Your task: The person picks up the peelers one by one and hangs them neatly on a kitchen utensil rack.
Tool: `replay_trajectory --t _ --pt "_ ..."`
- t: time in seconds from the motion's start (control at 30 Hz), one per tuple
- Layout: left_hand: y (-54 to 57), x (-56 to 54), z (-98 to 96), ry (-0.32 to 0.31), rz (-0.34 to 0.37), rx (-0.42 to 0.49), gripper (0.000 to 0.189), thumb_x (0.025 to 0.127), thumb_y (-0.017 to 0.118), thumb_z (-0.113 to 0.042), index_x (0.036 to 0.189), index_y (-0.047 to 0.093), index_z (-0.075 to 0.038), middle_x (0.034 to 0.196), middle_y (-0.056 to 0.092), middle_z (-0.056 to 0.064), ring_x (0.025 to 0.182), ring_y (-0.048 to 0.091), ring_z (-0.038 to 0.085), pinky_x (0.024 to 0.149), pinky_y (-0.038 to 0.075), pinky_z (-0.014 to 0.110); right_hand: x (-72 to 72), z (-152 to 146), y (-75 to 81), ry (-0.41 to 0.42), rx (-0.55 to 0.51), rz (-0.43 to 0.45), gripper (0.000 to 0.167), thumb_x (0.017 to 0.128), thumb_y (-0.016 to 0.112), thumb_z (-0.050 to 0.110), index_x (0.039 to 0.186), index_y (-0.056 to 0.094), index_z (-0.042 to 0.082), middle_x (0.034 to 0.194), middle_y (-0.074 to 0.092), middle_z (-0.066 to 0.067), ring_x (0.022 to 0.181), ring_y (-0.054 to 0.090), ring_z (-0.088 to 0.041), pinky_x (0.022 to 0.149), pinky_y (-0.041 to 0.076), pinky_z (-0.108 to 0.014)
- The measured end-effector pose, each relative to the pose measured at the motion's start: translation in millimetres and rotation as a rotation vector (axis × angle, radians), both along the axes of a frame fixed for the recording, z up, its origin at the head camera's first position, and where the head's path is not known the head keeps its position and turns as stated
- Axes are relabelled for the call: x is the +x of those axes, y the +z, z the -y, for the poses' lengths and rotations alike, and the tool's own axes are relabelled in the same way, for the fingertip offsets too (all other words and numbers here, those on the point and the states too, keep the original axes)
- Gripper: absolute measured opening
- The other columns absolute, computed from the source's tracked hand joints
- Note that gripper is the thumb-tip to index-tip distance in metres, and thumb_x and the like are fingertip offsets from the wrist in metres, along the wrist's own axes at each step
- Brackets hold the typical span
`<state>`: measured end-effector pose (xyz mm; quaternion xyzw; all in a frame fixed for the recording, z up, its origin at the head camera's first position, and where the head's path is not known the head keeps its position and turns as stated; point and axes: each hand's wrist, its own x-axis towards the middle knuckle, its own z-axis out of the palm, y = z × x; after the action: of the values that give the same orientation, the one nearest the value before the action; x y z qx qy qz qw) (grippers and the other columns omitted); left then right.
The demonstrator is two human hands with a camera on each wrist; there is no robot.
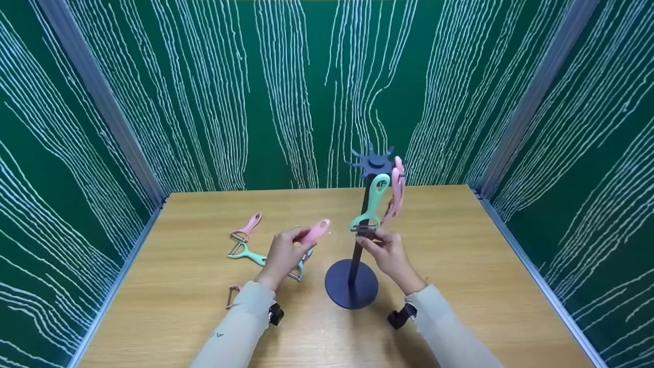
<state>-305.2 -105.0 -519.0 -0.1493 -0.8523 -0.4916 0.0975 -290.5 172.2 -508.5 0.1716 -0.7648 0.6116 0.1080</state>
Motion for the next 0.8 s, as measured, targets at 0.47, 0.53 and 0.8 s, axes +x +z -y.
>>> replay_trajectory --t 0.47,0.53,0.8 --pt "35.8 8.1 -2.3 0.036 -0.101 0.002 0.032 0.098 0.083 -0.015 0.128 0.077 -0.005 0.117 0.079 0.009 0.104 0.071 0.02 0.099 0.063 0.039 0.5 2 0.7 -0.022 -0.005 0.009 0.015 0.1 0.074 0.0 0.113 0.081 -0.005 0.109 0.079 -0.022 0.093 0.072 -0.008 0.087 0.062 -0.019" --pt "40.5 9.4 -3.5 0.037 -0.115 0.003 0.032 0.098 0.083 -0.015 0.129 0.077 -0.005 0.118 0.079 0.009 0.105 0.071 0.02 0.1 0.063 0.039 0.3 2 0.7 -0.021 -0.004 0.006 0.016 0.101 0.074 0.0 0.114 0.081 -0.005 0.109 0.079 -0.023 0.093 0.072 -0.008 0.087 0.062 -0.02" --pt "55.0 14.2 -6.6 0.04 -0.165 0.017 0.032 0.097 0.084 -0.013 0.127 0.078 -0.003 0.115 0.079 0.011 0.101 0.072 0.022 0.095 0.065 0.037 -0.6 2 -0.9 -0.018 -0.011 -0.008 0.016 0.1 0.075 0.0 0.114 0.08 -0.006 0.109 0.08 -0.023 0.093 0.073 -0.007 0.087 0.062 -0.02"
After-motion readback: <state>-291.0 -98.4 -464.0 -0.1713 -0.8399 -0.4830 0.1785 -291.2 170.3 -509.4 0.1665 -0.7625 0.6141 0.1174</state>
